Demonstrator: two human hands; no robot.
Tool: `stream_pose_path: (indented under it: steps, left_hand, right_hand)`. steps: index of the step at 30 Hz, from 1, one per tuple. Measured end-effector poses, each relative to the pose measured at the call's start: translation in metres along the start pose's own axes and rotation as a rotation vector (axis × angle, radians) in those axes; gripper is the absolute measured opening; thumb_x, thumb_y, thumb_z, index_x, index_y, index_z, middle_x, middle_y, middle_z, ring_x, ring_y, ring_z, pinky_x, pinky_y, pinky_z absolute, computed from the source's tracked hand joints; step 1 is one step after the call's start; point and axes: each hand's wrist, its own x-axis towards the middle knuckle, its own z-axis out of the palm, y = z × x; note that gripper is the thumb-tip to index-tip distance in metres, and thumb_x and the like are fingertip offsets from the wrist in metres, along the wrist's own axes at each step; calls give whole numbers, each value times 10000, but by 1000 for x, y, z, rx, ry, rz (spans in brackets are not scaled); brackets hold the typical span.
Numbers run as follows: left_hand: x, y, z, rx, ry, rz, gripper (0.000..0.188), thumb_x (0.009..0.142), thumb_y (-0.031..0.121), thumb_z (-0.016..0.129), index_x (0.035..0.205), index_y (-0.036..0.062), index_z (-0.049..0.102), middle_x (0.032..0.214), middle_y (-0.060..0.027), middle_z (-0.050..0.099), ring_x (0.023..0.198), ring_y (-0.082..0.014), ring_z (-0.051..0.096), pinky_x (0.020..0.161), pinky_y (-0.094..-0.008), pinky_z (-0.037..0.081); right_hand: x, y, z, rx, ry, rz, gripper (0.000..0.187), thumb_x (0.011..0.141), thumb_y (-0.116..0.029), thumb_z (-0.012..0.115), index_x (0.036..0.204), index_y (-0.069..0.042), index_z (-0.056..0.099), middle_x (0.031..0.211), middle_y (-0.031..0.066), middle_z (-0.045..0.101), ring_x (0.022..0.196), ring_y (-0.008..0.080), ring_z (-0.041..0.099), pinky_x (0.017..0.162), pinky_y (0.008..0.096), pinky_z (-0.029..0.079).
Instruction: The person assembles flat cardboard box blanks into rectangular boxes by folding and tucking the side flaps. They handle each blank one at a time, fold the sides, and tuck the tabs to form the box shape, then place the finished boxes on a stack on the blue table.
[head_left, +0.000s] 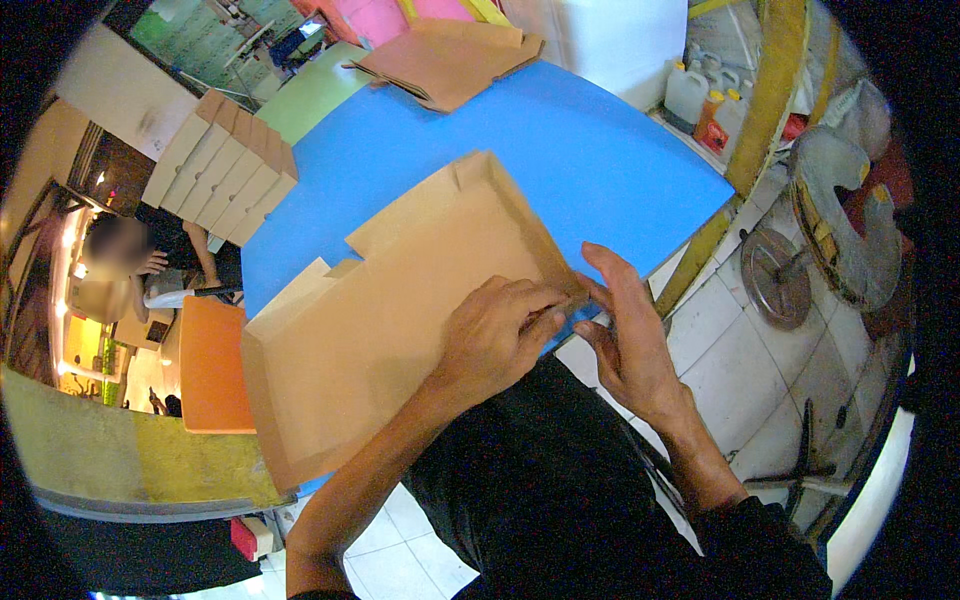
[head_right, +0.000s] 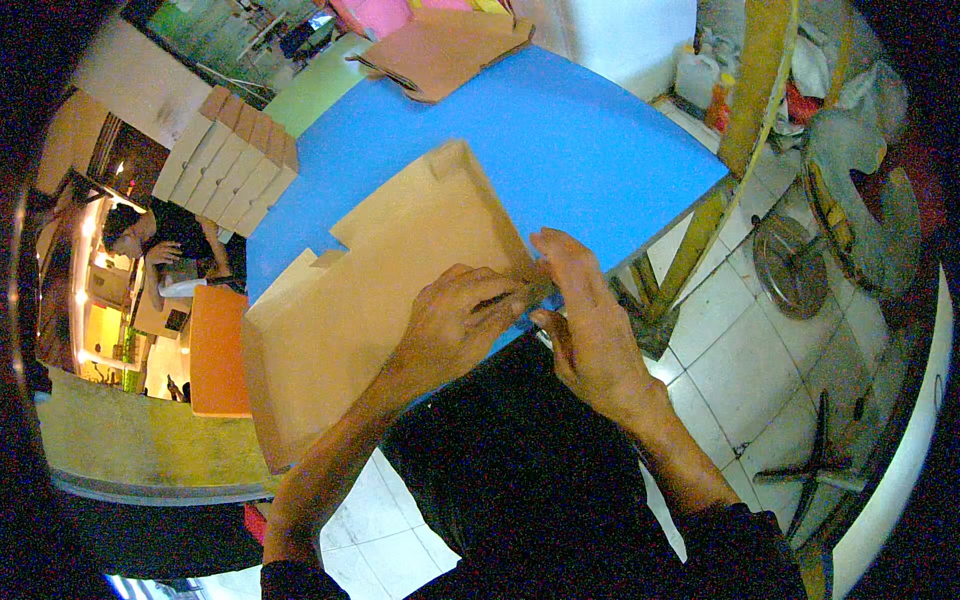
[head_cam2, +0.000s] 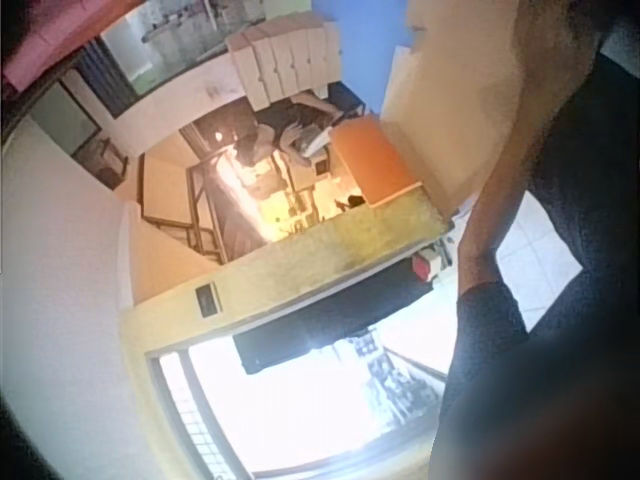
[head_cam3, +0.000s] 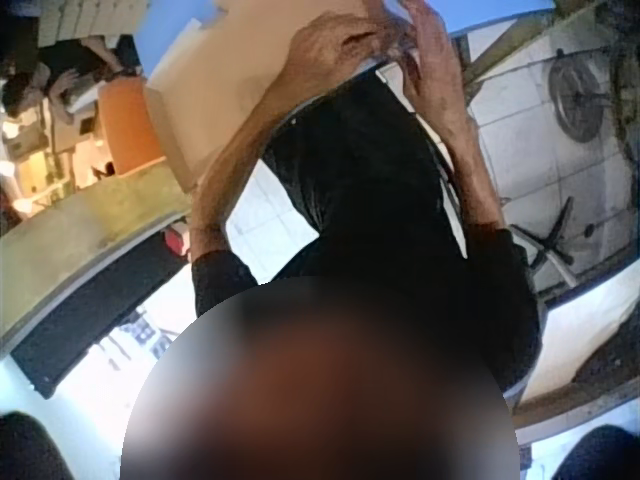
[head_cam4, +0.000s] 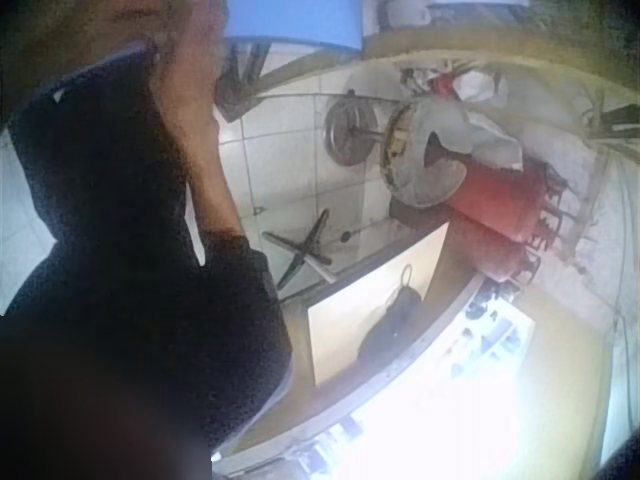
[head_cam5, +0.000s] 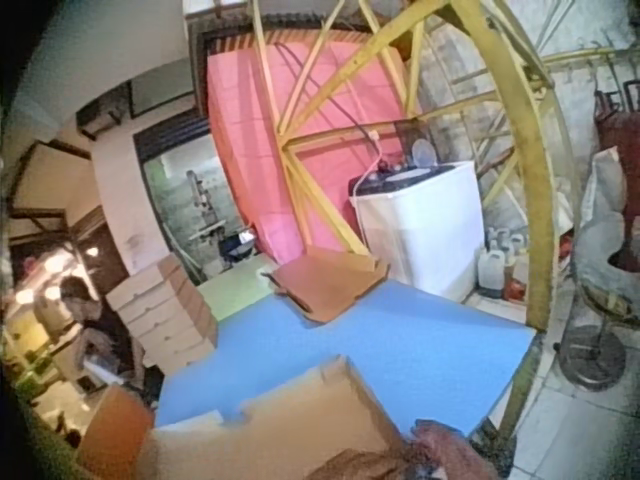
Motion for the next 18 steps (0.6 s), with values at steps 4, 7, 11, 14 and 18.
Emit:
stream_pose_path:
  steps: [4, 7, 11, 14, 18]
  left_hand:
    - [22, 6, 10, -35, -109, -214, 296, 889, 335, 610, 884, 50, 686, 787, -180, 663, 691, -385, 617, 647, -466, 476]
    - [42, 11, 17, -121, -100, -203, 347, 907, 364, 591, 817, 40, 679, 706, -191, 634, 632, -392, 601, 603, -477, 458]
    - [71, 7, 9, -88, -388, -332, 334, 915, 348, 612, 799, 45, 693, 637, -78, 587, 593, -194, 540, 561, -348, 432]
    - [83, 0, 2, -255, -553, -322, 310, 912, 314, 644, 776, 39, 682, 630, 18, 547, 603, -67, 493, 543, -260, 406]
    - [91, -8, 5, -456, -626, -310, 247, 894, 247, 679, 785, 26, 678, 691, 0, 604, 627, -74, 529, 561, -259, 430]
  right_hand:
    - [-14, 10, 2, -38, 128, 111, 689, 789, -51, 722, 1385, 7, 380, 1186, 192, 518, 1030, 328, 564, 854, 392, 493]
    - [-20, 15, 8, -6, 120, 253, 752, 758, -131, 781, 1375, 23, 381, 1025, 175, 536, 884, 302, 574, 751, 384, 486]
    - [-17, 14, 27, 227, 261, 370, 702, 771, -196, 797, 1318, 30, 420, 853, 112, 561, 708, 209, 572, 624, 330, 474]
    - [-10, 15, 32, 416, 379, 429, 586, 812, -167, 761, 1267, 37, 453, 800, 62, 570, 635, 130, 548, 552, 265, 462]
    - [-3, 22, 25, 350, 313, 466, 505, 827, -60, 713, 1264, 39, 479, 819, 32, 560, 685, 79, 541, 531, 218, 449]
